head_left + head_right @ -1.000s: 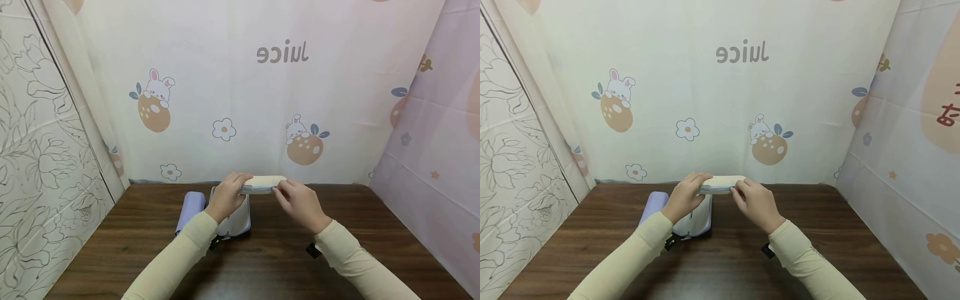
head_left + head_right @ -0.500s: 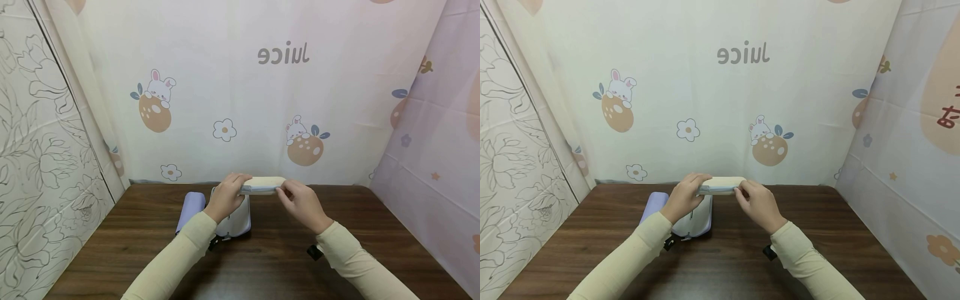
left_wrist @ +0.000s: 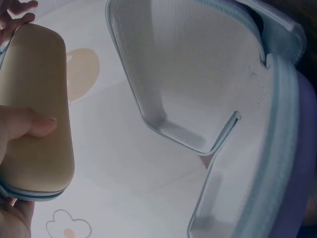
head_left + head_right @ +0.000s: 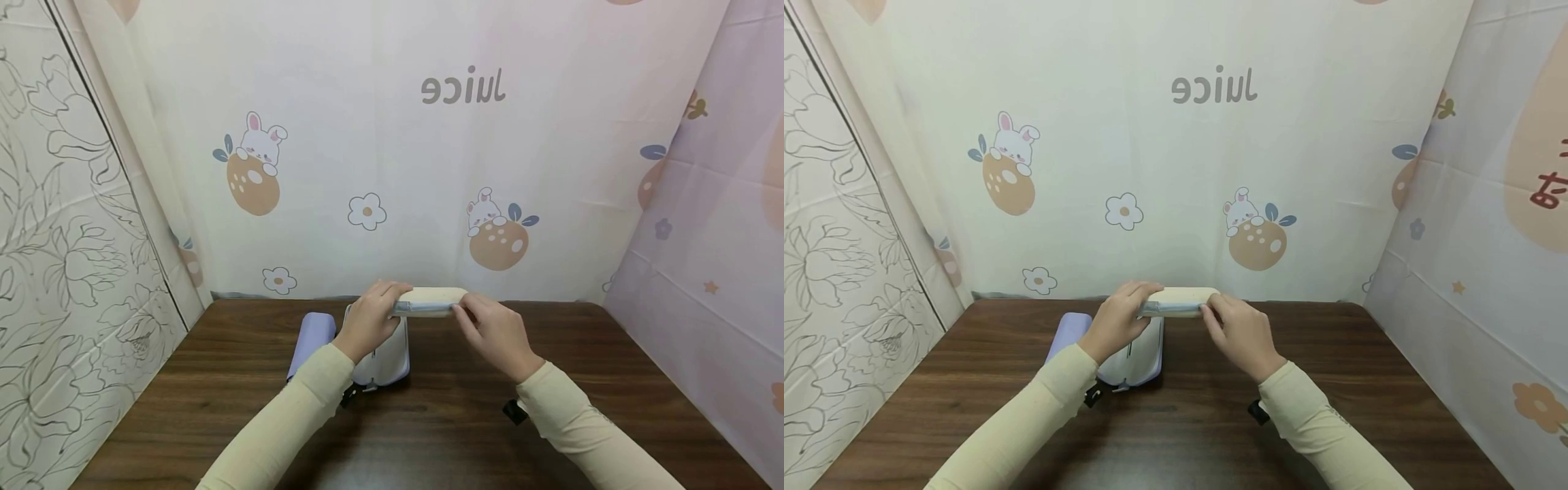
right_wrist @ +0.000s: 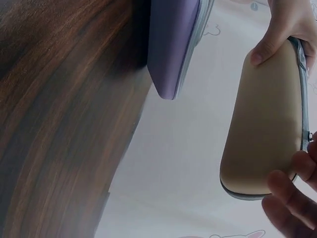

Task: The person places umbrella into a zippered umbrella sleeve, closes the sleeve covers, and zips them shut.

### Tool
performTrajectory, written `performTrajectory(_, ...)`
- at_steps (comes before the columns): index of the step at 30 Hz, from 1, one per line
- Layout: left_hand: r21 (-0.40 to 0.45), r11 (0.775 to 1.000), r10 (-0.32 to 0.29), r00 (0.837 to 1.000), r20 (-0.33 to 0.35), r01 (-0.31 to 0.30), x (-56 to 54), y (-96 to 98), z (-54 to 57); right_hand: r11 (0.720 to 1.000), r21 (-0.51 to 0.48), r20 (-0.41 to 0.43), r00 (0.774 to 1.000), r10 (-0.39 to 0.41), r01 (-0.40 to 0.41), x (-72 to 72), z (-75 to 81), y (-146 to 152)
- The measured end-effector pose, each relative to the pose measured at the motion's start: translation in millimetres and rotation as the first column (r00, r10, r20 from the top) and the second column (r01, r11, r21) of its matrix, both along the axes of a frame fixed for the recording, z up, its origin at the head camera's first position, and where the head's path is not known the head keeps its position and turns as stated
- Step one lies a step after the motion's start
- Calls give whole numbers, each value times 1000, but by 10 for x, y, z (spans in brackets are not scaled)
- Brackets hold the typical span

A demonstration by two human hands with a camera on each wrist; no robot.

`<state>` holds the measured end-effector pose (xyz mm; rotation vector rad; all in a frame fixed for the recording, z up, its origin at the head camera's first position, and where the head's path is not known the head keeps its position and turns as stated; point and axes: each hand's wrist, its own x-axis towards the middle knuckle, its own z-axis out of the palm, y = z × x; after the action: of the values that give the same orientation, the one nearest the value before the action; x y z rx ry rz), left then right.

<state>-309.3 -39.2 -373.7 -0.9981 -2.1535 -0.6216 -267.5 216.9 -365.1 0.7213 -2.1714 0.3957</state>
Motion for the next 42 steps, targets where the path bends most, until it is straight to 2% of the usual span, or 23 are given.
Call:
performTrajectory(9, 6, 1000, -2, 1000, 20, 2, 7, -5, 18, 999, -16, -17, 999, 48, -49, -45, -23, 25)
performTrajectory(24, -7, 999, 35, 999, 40, -34, 28, -32, 34, 994, -46, 10, 995, 100, -100, -86, -65, 62)
performTrajectory(33, -16, 999, 36, 998, 50, -35, 34, -41, 46, 991, -67, 36, 992, 122, -119, -99, -74, 94)
performTrajectory(42, 4, 1000, 27, 998, 51, -27, 36, -40, 59, 996, -72, 57, 996, 65, -61, -103, -74, 131)
